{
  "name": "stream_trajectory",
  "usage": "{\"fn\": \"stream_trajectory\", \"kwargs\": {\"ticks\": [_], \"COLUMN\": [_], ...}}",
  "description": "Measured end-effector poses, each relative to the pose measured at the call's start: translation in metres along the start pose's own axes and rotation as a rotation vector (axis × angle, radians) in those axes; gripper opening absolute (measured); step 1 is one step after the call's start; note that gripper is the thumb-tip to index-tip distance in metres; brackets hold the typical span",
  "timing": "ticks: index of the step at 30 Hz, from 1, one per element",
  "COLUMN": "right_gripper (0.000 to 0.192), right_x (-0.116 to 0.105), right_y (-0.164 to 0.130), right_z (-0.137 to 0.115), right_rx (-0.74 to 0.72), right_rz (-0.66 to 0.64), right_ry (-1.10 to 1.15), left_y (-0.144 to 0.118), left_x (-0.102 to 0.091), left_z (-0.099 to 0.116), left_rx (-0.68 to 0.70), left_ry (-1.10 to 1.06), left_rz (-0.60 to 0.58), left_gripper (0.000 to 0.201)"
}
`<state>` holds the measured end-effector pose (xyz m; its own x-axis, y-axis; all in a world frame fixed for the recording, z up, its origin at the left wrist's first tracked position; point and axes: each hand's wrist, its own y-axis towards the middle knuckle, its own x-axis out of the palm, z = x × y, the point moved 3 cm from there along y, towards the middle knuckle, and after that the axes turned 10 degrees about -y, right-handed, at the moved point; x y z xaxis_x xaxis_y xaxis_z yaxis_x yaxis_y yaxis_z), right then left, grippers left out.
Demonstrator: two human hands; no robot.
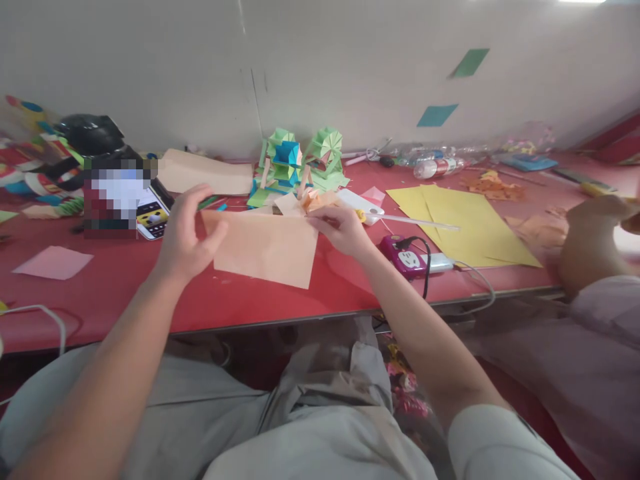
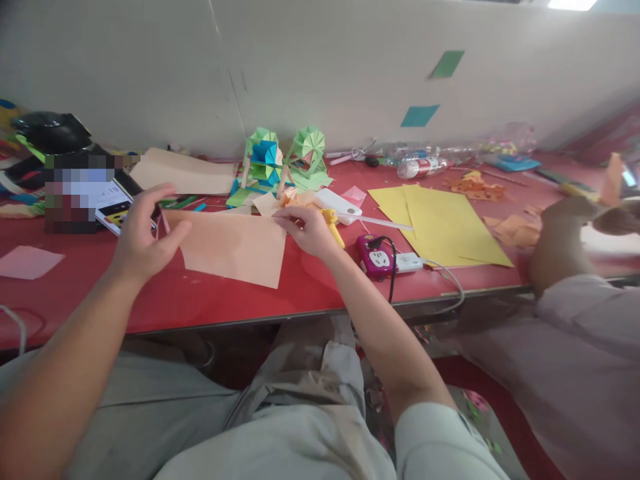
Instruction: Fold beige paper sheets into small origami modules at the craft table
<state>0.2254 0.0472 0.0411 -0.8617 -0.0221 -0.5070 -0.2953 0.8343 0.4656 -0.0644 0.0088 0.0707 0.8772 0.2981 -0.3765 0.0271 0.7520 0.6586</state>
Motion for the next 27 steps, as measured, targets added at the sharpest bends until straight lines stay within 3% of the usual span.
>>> {"fn": "stream_trajectory", "kwargs": {"ticks": [1,3,8,14,19,23,27], "right_gripper": [0.024,0.024,0.022,0.015,0.016,0.03,0.03], "right_x": [-0.001,0.0,0.003,-0.004,-0.024,-0.023,-0.006], "right_y": [0.002,0.005,0.01,0.015,0.017,0.016,0.019], "right_z": [-0.004,-0.011,-0.018,-0.014,-0.004,-0.025,-0.062], "right_rx": [-0.013,-0.029,-0.009,-0.045,0.004,-0.161,-0.3], "right_rz": [-0.022,-0.055,-0.08,-0.155,-0.016,-0.011,-0.129], "right_ry": [-0.016,-0.038,-0.013,-0.086,-0.216,-0.16,-0.381], "left_y": [0.002,0.005,0.014,0.026,0.029,0.025,0.02], "left_x": [0.006,0.016,0.022,0.009,-0.005,-0.002,0.009], "left_z": [0.011,0.024,0.026,0.031,0.035,0.04,0.051], "left_rx": [0.062,0.044,-0.097,-0.066,-0.086,0.034,0.131], "left_ry": [0.028,0.062,0.138,0.488,0.583,0.5,0.516], "left_rz": [-0.088,-0.171,-0.17,-0.325,-0.297,-0.26,-0.304], "left_gripper": [0.049,0.033,0.006,0.018,0.024,0.023,0.021]}}
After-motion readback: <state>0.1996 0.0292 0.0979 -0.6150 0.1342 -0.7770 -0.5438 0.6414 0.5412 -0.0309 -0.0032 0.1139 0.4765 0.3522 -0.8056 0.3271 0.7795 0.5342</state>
